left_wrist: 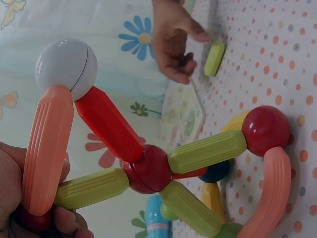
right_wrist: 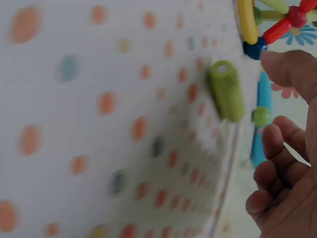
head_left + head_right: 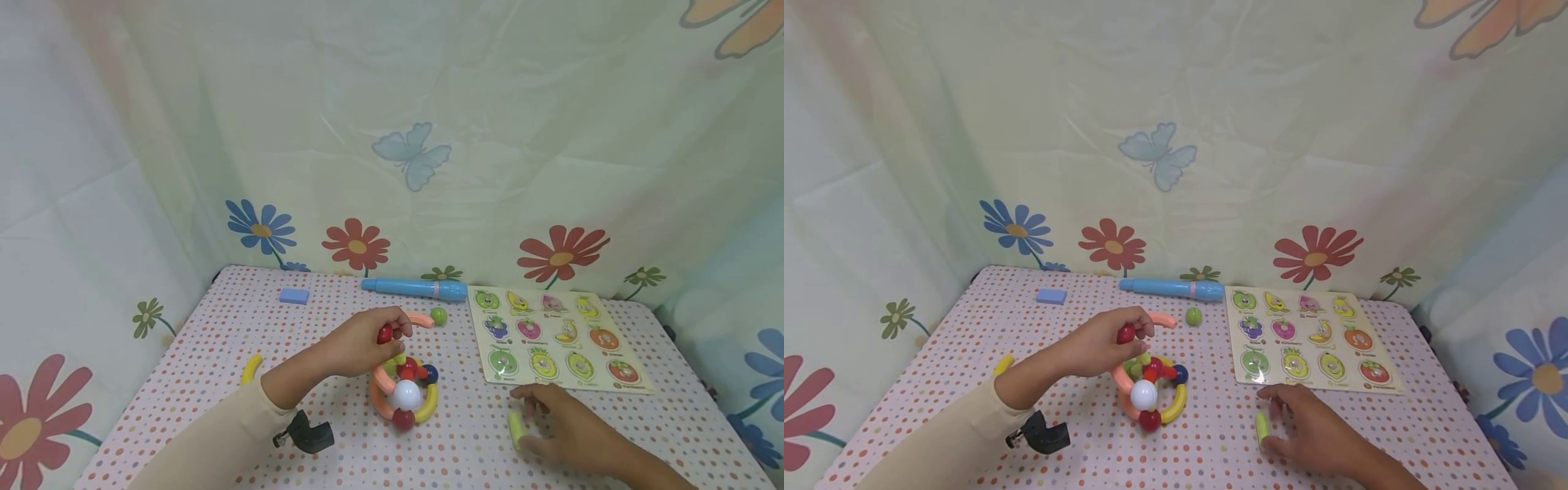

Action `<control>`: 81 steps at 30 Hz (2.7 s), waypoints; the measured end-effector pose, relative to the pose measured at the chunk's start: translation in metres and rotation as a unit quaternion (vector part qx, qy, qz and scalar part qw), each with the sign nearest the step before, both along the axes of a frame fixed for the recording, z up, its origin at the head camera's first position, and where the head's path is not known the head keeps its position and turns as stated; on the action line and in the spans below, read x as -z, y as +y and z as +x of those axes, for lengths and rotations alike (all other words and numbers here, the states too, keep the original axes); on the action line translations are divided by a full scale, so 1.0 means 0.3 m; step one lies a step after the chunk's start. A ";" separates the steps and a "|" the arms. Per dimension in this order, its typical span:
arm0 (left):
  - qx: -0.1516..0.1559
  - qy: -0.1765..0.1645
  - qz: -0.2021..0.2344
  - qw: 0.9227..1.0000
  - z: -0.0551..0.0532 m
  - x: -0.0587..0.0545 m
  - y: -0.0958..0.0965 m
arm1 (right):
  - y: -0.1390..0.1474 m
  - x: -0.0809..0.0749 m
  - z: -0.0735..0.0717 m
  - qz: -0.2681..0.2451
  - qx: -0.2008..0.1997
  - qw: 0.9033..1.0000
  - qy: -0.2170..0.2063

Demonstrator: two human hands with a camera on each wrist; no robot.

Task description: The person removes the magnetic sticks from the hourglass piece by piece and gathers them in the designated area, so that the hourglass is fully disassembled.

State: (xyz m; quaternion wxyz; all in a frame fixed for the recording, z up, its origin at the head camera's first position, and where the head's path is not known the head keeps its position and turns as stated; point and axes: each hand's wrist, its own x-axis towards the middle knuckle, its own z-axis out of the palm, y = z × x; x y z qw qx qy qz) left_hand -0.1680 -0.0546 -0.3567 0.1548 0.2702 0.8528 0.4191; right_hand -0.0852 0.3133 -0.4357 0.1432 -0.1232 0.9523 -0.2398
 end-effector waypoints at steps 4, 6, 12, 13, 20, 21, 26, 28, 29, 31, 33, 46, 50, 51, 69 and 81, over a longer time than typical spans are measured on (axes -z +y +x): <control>-0.002 0.002 -0.004 1.000 0.000 -0.001 -0.004 | -0.056 -0.058 -0.012 -0.028 -0.026 0.995 0.098; 0.001 0.007 -0.006 1.000 -0.002 -0.002 -0.006 | -0.101 -0.089 -0.017 -0.048 -0.040 0.988 0.140; 0.010 0.026 -0.007 1.000 -0.008 -0.005 -0.011 | -0.263 -0.193 -0.022 -0.092 -0.111 0.970 0.194; 0.010 0.027 -0.005 1.000 -0.008 -0.005 -0.013 | -0.289 -0.206 -0.022 -0.099 -0.127 0.966 0.203; 0.014 0.027 0.004 1.000 -0.005 -0.009 -0.021 | -0.444 -0.238 -0.011 -0.123 -0.225 0.929 0.268; 0.014 0.026 0.004 1.000 -0.005 -0.008 -0.022 | -0.458 -0.235 -0.012 -0.128 -0.233 0.924 0.276; 0.006 0.014 0.010 1.000 -0.003 0.001 -0.027 | -0.499 -0.206 -0.014 -0.149 -0.242 0.906 0.314; 0.000 0.012 0.013 1.000 -0.002 0.003 -0.029 | -0.503 -0.194 -0.018 -0.160 -0.239 0.898 0.332; -0.003 0.011 0.014 1.000 -0.001 0.004 -0.031 | -0.503 -0.190 -0.019 -0.163 -0.236 0.896 0.338; -0.007 0.011 0.016 1.000 0.002 0.004 -0.033 | -0.501 -0.183 -0.022 -0.171 -0.233 0.892 0.349; -0.011 0.008 0.014 1.000 0.005 0.003 -0.036 | -0.497 -0.180 -0.023 -0.176 -0.230 0.892 0.348; 0.002 0.018 0.011 1.000 0.023 0.017 -0.083 | -0.445 -0.208 -0.026 -0.163 -0.154 0.929 0.295; 0.001 0.023 0.010 1.000 0.034 0.019 -0.108 | -0.424 -0.214 -0.041 -0.164 -0.138 0.931 0.296; 0.000 0.021 0.009 1.000 0.038 0.019 -0.113 | -0.420 -0.215 -0.046 -0.167 -0.137 0.930 0.298; -0.029 0.012 -0.041 0.999 0.115 0.004 -0.146 | -0.387 -0.221 -0.108 -0.145 -0.093 0.941 0.291; -0.029 0.008 -0.039 0.999 0.110 0.017 -0.169 | -0.383 -0.218 -0.116 -0.148 -0.095 0.940 0.294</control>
